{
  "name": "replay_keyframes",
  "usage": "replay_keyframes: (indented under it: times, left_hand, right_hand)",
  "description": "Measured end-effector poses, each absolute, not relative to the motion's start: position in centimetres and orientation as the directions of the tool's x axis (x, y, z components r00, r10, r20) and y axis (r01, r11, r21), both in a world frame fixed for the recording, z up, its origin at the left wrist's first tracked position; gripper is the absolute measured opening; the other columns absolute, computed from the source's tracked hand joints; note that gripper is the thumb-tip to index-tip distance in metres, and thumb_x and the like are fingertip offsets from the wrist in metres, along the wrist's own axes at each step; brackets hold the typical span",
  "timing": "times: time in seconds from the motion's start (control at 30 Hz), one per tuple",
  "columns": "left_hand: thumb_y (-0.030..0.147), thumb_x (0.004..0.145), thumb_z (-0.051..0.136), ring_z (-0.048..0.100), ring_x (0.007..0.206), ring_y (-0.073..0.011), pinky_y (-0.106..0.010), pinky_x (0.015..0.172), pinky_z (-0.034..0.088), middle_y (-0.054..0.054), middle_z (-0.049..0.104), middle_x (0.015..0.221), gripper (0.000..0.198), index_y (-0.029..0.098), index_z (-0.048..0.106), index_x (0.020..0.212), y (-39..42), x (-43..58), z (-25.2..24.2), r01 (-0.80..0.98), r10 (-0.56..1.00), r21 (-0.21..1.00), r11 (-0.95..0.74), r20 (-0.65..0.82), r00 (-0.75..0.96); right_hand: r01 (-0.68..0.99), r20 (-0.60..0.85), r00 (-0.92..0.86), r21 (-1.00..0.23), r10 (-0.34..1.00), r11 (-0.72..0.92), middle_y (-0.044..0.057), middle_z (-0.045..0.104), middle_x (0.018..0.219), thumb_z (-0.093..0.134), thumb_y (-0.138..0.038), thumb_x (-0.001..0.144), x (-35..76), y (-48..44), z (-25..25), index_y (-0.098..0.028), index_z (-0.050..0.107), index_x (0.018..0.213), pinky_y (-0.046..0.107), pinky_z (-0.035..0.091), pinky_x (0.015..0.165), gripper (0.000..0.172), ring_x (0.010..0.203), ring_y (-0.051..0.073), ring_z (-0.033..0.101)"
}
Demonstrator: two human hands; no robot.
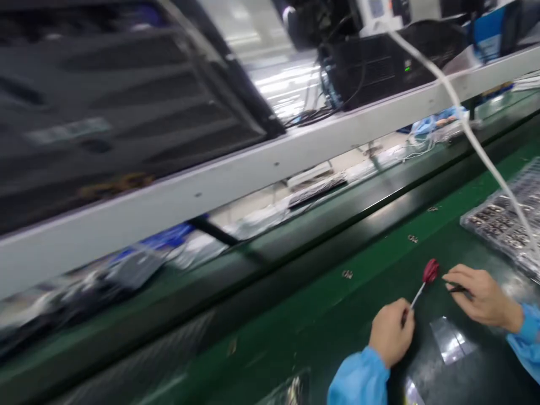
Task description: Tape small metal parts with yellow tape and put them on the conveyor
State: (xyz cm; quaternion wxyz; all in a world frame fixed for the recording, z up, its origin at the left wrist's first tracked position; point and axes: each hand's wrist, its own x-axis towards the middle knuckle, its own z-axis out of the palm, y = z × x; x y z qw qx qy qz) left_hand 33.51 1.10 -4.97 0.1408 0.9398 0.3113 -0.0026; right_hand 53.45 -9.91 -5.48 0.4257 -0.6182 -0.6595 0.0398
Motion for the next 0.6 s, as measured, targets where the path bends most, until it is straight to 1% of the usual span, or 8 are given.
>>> replay_keyframes:
  times: [0.07,0.17,0.27,0.37,0.43,0.5,0.57,0.6]
  left_hand:
    - [0.021,0.084,0.042,0.063,0.075,-0.0200,-0.031,0.066,0.047,-0.006,0.066,0.084,0.018,0.018,0.060,0.085,0.9,36.6,-5.9,0.600,0.595,0.243,-0.762,-0.103,0.797]
    - [0.020,0.081,0.045,0.064,0.078,-0.0244,-0.035,0.066,0.048,-0.011,0.065,0.091,0.020,0.015,0.061,0.091,0.3,40.1,-7.2,0.605,0.594,0.225,-0.764,-0.121,0.795]
    - [0.025,0.084,0.043,0.064,0.078,-0.0234,-0.034,0.066,0.048,-0.010,0.063,0.094,0.022,0.016,0.062,0.093,-0.4,41.6,-8.1,0.615,0.602,0.238,-0.752,-0.133,0.787]
    - [0.041,0.083,0.048,0.063,0.084,-0.0222,-0.034,0.071,0.048,-0.007,0.063,0.097,0.027,0.022,0.064,0.093,1.2,39.9,-8.0,0.673,0.666,0.266,-0.690,-0.133,0.734]
    - [0.046,0.081,0.051,0.062,0.091,-0.0226,-0.033,0.077,0.046,-0.007,0.063,0.100,0.029,0.023,0.064,0.093,4.2,37.2,-7.4,0.751,0.753,0.268,-0.604,-0.117,0.647]
    - [0.040,0.083,0.050,0.060,0.097,-0.0238,-0.034,0.081,0.045,-0.009,0.064,0.102,0.026,0.020,0.065,0.093,8.5,33.8,-6.6,0.845,0.861,0.257,-0.468,-0.081,0.502]
    - [0.036,0.084,0.050,0.061,0.093,-0.0246,-0.034,0.078,0.046,-0.012,0.066,0.095,0.027,0.014,0.065,0.088,13.1,30.6,-6.0,0.922,0.948,0.256,-0.292,-0.054,0.315]
    - [0.035,0.083,0.051,0.064,0.085,-0.0239,-0.033,0.073,0.048,-0.013,0.067,0.086,0.027,0.012,0.064,0.084,15.2,29.2,-5.8,0.943,0.974,0.263,-0.202,-0.051,0.222]
  right_hand:
    - [0.776,0.497,0.221,-0.610,0.839,0.157,0.007,0.061,0.082,0.052,-0.020,0.080,54.2,-10.8,-6.1,-0.019,0.058,0.098,0.028,0.046,0.059,0.020,0.067,0.017,0.058]
    - [0.748,0.462,0.288,-0.656,0.839,0.104,0.005,0.060,0.076,0.057,-0.027,0.080,54.1,-11.5,-7.0,-0.019,0.058,0.095,0.028,0.045,0.057,0.017,0.060,0.017,0.056]
    - [0.667,0.403,0.306,-0.737,0.863,0.107,0.005,0.059,0.075,0.053,-0.029,0.084,53.2,-11.7,-7.2,-0.019,0.059,0.088,0.029,0.045,0.062,0.013,0.065,0.018,0.056]
    - [0.544,0.297,0.331,-0.836,0.895,0.076,0.004,0.056,0.071,0.045,-0.033,0.088,52.1,-11.6,-6.8,-0.019,0.058,0.075,0.027,0.043,0.062,0.023,0.066,0.018,0.054]
    - [0.460,0.227,0.369,-0.887,0.901,0.035,0.003,0.054,0.068,0.044,-0.037,0.089,51.2,-11.5,-6.7,-0.019,0.057,0.068,0.026,0.043,0.061,0.031,0.065,0.017,0.053]
    - [0.345,0.125,0.419,-0.938,0.899,-0.030,0.002,0.052,0.064,0.045,-0.043,0.087,50.0,-11.3,-6.9,-0.018,0.056,0.064,0.025,0.043,0.059,0.036,0.062,0.015,0.052]
    - [0.155,-0.032,0.424,-0.982,0.905,-0.108,-0.001,0.049,0.057,0.048,-0.049,0.084,48.6,-10.8,-7.6,-0.017,0.056,0.064,0.023,0.041,0.051,0.039,0.054,0.013,0.050]
    - [0.041,-0.112,0.387,-0.990,0.915,-0.138,-0.002,0.047,0.053,0.049,-0.052,0.082,47.9,-10.5,-8.1,-0.016,0.055,0.064,0.021,0.039,0.046,0.040,0.049,0.011,0.049]
